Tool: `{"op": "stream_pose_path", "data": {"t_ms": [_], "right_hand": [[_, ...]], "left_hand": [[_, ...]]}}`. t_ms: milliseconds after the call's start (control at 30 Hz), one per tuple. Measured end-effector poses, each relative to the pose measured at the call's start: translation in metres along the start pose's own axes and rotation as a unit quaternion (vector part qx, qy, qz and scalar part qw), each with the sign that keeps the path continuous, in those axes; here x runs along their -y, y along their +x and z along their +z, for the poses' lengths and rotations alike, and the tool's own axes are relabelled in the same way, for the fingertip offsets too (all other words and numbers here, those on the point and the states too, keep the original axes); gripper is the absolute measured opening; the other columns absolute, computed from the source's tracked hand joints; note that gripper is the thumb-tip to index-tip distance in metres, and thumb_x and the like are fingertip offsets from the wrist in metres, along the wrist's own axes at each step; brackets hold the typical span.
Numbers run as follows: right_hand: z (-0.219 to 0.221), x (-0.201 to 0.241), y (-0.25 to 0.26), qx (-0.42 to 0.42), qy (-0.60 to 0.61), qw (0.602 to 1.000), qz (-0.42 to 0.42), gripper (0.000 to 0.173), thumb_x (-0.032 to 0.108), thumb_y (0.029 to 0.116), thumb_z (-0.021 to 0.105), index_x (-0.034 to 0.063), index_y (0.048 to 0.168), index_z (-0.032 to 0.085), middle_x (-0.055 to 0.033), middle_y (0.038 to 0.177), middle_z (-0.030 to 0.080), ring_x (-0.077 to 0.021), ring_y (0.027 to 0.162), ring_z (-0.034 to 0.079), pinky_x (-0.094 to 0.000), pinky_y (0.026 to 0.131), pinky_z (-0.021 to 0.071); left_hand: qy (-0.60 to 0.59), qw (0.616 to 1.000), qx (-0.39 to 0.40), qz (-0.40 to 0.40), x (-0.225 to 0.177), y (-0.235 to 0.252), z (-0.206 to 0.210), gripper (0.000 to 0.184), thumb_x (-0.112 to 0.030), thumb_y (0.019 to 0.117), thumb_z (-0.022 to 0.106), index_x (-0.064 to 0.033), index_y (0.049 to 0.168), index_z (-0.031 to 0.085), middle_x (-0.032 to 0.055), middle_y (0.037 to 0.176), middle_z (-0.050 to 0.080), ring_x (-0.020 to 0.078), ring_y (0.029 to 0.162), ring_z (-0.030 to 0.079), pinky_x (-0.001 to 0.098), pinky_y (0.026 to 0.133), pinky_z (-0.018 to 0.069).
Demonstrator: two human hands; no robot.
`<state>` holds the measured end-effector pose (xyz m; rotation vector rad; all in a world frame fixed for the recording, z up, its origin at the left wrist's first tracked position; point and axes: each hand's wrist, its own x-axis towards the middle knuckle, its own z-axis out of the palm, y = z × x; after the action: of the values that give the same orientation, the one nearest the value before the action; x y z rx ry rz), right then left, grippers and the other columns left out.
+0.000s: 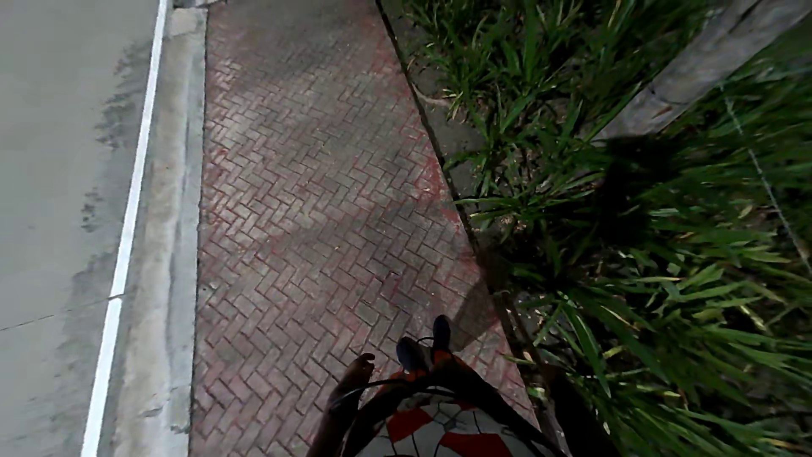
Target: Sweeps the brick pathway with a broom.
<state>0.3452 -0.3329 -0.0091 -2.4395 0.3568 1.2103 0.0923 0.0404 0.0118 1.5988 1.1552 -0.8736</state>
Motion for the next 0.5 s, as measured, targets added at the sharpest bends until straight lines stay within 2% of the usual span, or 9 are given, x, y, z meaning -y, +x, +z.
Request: {"op": "stream_pose_path", "data": {"t_ms": [33, 67, 133, 200, 233, 333, 400, 433, 500], "right_hand": [[0.005, -0.008, 0.011, -0.006, -0.007, 1.000, 0.003, 0.052, 0.033, 0.1129, 0.041, -0.0093, 0.140, 0.055, -0.0326, 0.140, 0.057, -0.0433, 0.132, 0.055, -0.0547, 0.113, 0.0419], [0.004, -0.012, 0.019, 0.040, -0.046, 0.998, 0.011, 0.052, 0.033, 0.1136, 0.037, -0.0064, 0.145, 0.051, -0.0309, 0.145, 0.053, -0.0415, 0.137, 0.052, -0.0542, 0.115, 0.0398], [0.011, -0.009, 0.028, 0.112, -0.162, 0.980, -0.018, 0.049, 0.025, 0.1128, 0.039, 0.0009, 0.155, 0.041, -0.0270, 0.153, 0.048, -0.0395, 0.145, 0.045, -0.0533, 0.121, 0.0346], [0.035, -0.007, 0.036, 0.118, -0.227, 0.963, -0.084, 0.046, 0.022, 0.1114, 0.042, 0.0011, 0.152, 0.047, -0.0260, 0.149, 0.054, -0.0397, 0.141, 0.050, -0.0549, 0.119, 0.0370], [0.045, 0.001, 0.033, 0.126, -0.227, 0.959, -0.110, 0.044, 0.022, 0.1113, 0.042, 0.0005, 0.148, 0.052, -0.0249, 0.145, 0.057, -0.0384, 0.138, 0.053, -0.0535, 0.118, 0.0384], [0.060, 0.047, 0.009, 0.196, -0.212, 0.944, -0.158, 0.042, 0.022, 0.1114, 0.043, -0.0013, 0.144, 0.056, -0.0257, 0.142, 0.060, -0.0374, 0.135, 0.056, -0.0513, 0.117, 0.0387], [0.063, 0.080, -0.009, 0.235, -0.245, 0.920, -0.196, 0.044, 0.029, 0.1100, 0.047, 0.0010, 0.142, 0.058, -0.0238, 0.140, 0.061, -0.0360, 0.133, 0.057, -0.0520, 0.116, 0.0400], [0.062, 0.096, -0.026, 0.224, -0.259, 0.911, -0.228, 0.044, 0.034, 0.1082, 0.050, 0.0029, 0.137, 0.063, -0.0221, 0.133, 0.066, -0.0351, 0.127, 0.062, -0.0525, 0.112, 0.0444], [0.062, 0.123, -0.042, 0.222, -0.305, 0.890, -0.257, 0.044, 0.038, 0.1072, 0.052, 0.0039, 0.132, 0.066, -0.0208, 0.128, 0.068, -0.0350, 0.122, 0.064, -0.0528, 0.109, 0.0461]], "left_hand": [[0.007, 1.000, 0.012, -0.011, 0.002, 0.003, 0.002, 0.040, -0.011, 0.1089, 0.049, 0.0002, 0.148, 0.050, 0.0258, 0.135, 0.063, 0.0358, 0.122, 0.063, 0.0475, 0.107, 0.0470], [0.024, 0.999, 0.029, -0.020, 0.007, 0.006, 0.003, 0.041, -0.013, 0.1090, 0.049, -0.0006, 0.148, 0.051, 0.0253, 0.135, 0.063, 0.0358, 0.122, 0.063, 0.0484, 0.107, 0.0468], [0.054, 0.997, 0.045, -0.010, 0.030, 0.017, 0.008, 0.041, -0.019, 0.1086, 0.052, -0.0030, 0.146, 0.053, 0.0238, 0.136, 0.064, 0.0354, 0.125, 0.063, 0.0501, 0.110, 0.0464], [0.048, 0.999, 0.001, 0.016, 0.055, 0.020, 0.020, 0.039, -0.024, 0.1062, 0.057, -0.0052, 0.140, 0.059, 0.0207, 0.130, 0.067, 0.0321, 0.119, 0.065, 0.0488, 0.105, 0.0500], [0.046, 0.999, -0.016, 0.010, 0.056, 0.016, 0.022, 0.039, -0.025, 0.1053, 0.059, -0.0054, 0.139, 0.061, 0.0197, 0.130, 0.067, 0.0316, 0.121, 0.065, 0.0490, 0.106, 0.0496], [0.046, 0.999, 0.010, -0.027, 0.028, 0.002, 0.011, 0.040, -0.020, 0.1077, 0.054, -0.0004, 0.143, 0.056, 0.0244, 0.142, 0.060, 0.0362, 0.134, 0.056, 0.0514, 0.114, 0.0413], [0.034, 0.999, 0.013, -0.013, 0.016, -0.004, 0.005, 0.040, -0.017, 0.1084, 0.053, 0.0015, 0.144, 0.054, 0.0266, 0.139, 0.060, 0.0373, 0.131, 0.058, 0.0502, 0.112, 0.0431], [0.028, 1.000, 0.014, 0.000, 0.013, -0.004, 0.002, 0.039, -0.016, 0.1091, 0.051, 0.0020, 0.143, 0.054, 0.0271, 0.137, 0.061, 0.0373, 0.129, 0.059, 0.0493, 0.111, 0.0441], [0.001, 1.000, 0.007, 0.013, 0.007, -0.002, 0.002, 0.038, -0.014, 0.1095, 0.050, 0.0017, 0.144, 0.054, 0.0271, 0.134, 0.062, 0.0367, 0.125, 0.061, 0.0471, 0.109, 0.0452]]}}
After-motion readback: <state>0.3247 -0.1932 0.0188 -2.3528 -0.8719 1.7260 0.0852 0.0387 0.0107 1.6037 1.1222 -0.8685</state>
